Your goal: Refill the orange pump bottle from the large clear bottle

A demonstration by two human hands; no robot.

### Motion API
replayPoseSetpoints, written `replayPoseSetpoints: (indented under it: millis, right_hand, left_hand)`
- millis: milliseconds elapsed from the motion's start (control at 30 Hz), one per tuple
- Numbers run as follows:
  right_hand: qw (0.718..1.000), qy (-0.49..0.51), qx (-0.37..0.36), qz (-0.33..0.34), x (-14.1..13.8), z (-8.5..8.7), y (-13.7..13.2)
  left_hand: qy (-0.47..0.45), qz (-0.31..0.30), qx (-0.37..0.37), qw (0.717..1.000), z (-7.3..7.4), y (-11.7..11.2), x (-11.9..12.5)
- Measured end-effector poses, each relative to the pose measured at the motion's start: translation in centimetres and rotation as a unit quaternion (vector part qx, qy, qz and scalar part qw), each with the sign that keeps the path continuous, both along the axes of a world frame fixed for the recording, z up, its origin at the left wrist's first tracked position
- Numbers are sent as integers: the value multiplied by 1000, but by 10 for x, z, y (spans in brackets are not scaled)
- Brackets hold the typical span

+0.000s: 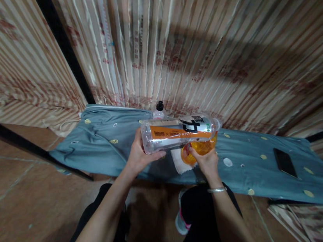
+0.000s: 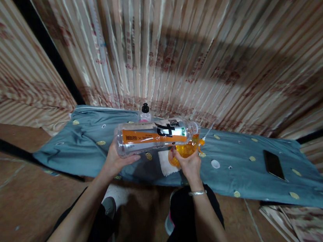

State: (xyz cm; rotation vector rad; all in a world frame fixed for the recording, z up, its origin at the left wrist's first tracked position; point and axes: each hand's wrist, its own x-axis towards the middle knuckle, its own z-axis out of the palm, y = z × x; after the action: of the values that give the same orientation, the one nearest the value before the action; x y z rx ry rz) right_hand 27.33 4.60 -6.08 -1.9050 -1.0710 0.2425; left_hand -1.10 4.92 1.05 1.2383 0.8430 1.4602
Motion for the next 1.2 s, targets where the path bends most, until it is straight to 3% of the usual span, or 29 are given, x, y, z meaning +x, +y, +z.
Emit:
replayPoseSetpoints:
  millis: [333,833,1200]
  right_hand:
    - [1000,-12,-8,0,2,1,1]
    - [1000,-9,3,12,0,3,-1]
    - [1000,-5,-5,5,0,4,-1]
  left_hand:
    - [-15,-1,10,1000,-4,3,1]
    - [10,7,13,1000,5,-1,1]
    - [18,16,26,999,2,-1,0]
